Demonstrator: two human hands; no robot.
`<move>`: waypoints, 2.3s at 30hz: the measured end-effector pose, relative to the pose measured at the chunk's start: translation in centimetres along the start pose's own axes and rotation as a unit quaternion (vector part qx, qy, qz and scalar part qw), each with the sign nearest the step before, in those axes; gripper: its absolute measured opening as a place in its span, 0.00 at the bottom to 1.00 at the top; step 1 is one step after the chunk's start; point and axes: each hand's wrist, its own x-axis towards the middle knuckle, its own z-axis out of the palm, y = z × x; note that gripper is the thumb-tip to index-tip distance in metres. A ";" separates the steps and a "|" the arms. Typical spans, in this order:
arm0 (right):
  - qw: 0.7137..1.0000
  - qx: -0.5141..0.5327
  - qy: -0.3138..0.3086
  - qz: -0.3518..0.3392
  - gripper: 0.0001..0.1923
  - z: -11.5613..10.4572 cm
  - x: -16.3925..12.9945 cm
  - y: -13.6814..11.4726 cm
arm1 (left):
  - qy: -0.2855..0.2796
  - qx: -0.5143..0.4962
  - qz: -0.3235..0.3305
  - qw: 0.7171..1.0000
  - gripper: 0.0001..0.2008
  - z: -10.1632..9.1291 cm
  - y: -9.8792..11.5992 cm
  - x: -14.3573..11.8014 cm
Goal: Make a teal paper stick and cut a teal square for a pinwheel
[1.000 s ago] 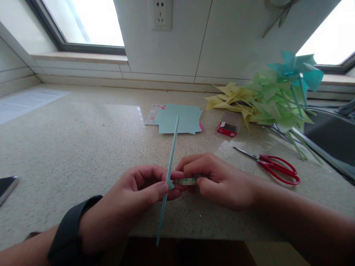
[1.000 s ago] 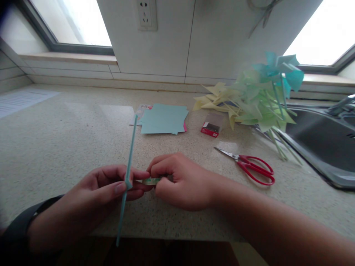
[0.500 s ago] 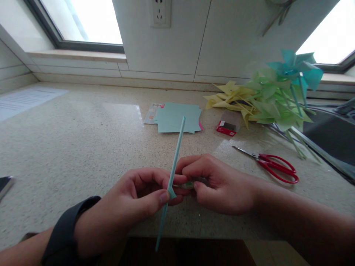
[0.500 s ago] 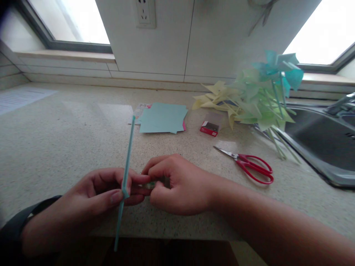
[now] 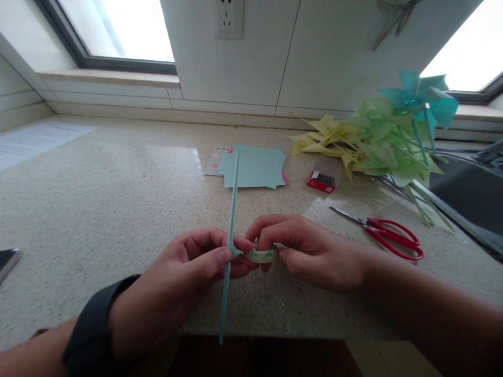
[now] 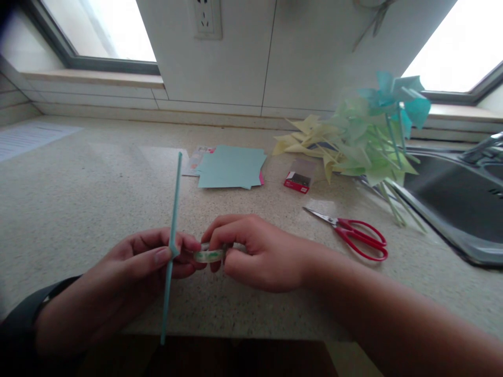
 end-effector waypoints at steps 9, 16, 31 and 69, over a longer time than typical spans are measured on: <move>0.998 -0.058 0.006 0.023 0.06 0.4 0.2 0.2 | -0.029 0.034 -0.003 0.999 0.09 -0.3 -0.2 -0.2; 0.996 -0.079 0.014 0.041 0.07 0.4 0.1 -0.3 | -0.020 0.025 0.003 0.999 0.07 0.1 -0.2 0.1; 0.996 -0.045 -0.042 0.057 0.11 0.0 0.0 0.2 | -0.001 -0.030 -0.025 0.999 0.05 0.0 0.1 0.0; 0.994 0.090 -0.066 -0.016 0.07 0.2 0.0 1.2 | 0.003 -0.058 -0.012 0.998 0.08 0.1 0.2 0.0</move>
